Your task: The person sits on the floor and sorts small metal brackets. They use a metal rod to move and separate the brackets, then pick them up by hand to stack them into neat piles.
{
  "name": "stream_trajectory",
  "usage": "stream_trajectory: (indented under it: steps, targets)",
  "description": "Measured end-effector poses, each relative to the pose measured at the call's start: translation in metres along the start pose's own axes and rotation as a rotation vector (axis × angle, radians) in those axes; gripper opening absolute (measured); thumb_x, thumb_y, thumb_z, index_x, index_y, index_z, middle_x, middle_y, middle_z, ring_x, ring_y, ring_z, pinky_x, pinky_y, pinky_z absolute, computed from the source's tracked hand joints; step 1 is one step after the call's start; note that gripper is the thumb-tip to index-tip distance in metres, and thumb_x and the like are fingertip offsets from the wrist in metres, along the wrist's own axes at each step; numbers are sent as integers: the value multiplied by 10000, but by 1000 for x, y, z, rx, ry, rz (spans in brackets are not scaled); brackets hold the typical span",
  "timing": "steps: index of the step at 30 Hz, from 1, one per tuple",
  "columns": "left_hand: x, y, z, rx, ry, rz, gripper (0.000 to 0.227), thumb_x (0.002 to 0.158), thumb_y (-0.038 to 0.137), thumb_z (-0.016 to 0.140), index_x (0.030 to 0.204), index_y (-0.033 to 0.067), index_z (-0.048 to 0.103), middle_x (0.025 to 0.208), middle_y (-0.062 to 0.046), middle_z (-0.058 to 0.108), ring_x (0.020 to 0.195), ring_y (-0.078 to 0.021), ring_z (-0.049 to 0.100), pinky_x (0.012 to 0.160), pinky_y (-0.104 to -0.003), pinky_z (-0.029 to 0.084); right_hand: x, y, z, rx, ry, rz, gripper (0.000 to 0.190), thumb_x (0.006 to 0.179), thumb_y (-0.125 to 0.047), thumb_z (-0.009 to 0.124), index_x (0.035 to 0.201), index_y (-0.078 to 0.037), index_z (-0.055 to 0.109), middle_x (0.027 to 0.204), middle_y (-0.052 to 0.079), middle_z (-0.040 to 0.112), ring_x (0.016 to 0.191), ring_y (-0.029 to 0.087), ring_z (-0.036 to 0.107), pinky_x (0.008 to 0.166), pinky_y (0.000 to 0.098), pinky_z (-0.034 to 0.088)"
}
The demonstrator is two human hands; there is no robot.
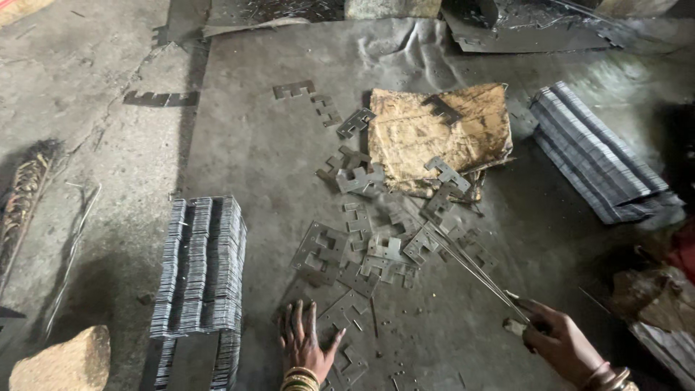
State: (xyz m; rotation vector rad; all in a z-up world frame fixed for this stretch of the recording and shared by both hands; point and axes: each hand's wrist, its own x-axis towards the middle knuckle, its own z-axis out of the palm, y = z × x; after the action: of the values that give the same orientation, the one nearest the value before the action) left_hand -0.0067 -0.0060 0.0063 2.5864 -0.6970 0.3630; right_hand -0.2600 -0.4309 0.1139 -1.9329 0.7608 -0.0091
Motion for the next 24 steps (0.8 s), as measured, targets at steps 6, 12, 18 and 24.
stream_trajectory:
  steps: [6, 12, 18, 24]
  targets:
    - [0, -2, -1, 3, -29, 10, 927, 769, 694, 640, 1459, 121, 403, 1527, -202, 354, 1441, -400, 280, 1175, -590, 193, 33, -10, -6, -169, 315, -28, 674, 805, -142, 700, 1457, -91, 532, 753, -13, 717, 573, 123, 606, 495, 321, 502]
    - [-2, -1, -3, 23, -30, 5, 929, 772, 706, 627, 1466, 133, 399, 1532, -182, 356, 1449, -385, 275, 1175, -586, 201, 4, -28, -34, -220, 147, 12, 631, 843, -197, 727, 1454, -116, 593, 715, 67, 672, 633, 161, 572, 558, 364, 513]
    - [2, 3, -4, 43, -30, -11, 941, 758, 716, 624, 1475, 158, 379, 1546, -146, 338, 1453, -375, 266, 1171, -581, 207, -49, -47, -83, -261, 162, 464, 716, 864, -373, 761, 1510, -171, 528, 1245, 111, 741, 1067, 211, 671, 915, 407, 539]
    - [-2, -1, 0, 49, -85, -30, 973, 752, 713, 635, 1516, 168, 379, 1582, -150, 324, 1451, -383, 257, 1156, -596, 215, 41, -31, -53, -76, 317, 107, 683, 905, -232, 732, 1537, -73, 530, 932, 200, 742, 697, 228, 612, 563, 381, 494]
